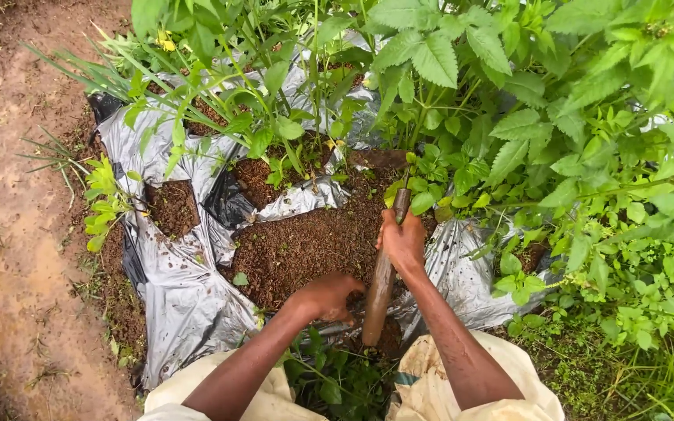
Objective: The person squats in a garden bed and uses a hoe to loosen soil around plants, then pulls weeds by hand. The person gathers the removed weeds into a pile and continues weeding along the row.
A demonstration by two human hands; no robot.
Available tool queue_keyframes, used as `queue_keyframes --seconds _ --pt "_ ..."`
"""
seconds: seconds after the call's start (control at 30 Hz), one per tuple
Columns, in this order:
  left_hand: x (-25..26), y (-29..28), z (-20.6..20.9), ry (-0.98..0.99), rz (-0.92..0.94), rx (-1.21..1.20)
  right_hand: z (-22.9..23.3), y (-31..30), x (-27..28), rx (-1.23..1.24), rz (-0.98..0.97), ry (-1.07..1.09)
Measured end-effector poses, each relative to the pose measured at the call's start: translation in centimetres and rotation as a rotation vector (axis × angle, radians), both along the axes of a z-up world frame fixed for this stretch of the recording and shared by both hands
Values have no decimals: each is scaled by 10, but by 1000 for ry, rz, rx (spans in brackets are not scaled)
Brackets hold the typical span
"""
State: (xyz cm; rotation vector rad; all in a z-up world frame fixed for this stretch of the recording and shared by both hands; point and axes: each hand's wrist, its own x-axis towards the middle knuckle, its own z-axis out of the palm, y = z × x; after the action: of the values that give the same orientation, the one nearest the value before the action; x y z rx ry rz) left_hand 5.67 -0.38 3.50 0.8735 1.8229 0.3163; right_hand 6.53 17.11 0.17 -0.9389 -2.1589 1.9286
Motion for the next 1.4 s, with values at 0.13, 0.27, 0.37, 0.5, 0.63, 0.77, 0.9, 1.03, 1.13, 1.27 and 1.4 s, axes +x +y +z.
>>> queue_keyframes --seconds 0.13,0.27,0.37,0.5,0.63,0.77,0.9,1.03,1.13,1.27,1.4 --pt "2 -5 14 99 198 81 11 -15 -8 68 -29 55" --pt "-11 -13 10 266 335 35 -16 -28 -27 148 19 22" --pt "-17 -18 27 349 453 163 1 -36 -19 119 32 31" --pt "-34 -5 3 386 545 239 0 -27 -8 70 64 -3" --pt "-66 23 3 764 425 510 -22 -15 6 -57 41 38" --pt "-83 45 72 1125 158 360 -18 -4 19 -58 72 30" --pt "-118 55 -2 1174 74 150 -53 10 11 -67 80 65" --pt "-121 67 -42 1405 113 -137 -59 11 7 -128 18 35" --pt "-125 71 -66 1447 210 -91 -81 18 4 -92 -18 20" --pt "-106 73 -43 1337 300 -131 -49 24 2 52 -124 105" --pt "-82 77 -26 1355 278 -249 -53 23 0 70 -117 153"
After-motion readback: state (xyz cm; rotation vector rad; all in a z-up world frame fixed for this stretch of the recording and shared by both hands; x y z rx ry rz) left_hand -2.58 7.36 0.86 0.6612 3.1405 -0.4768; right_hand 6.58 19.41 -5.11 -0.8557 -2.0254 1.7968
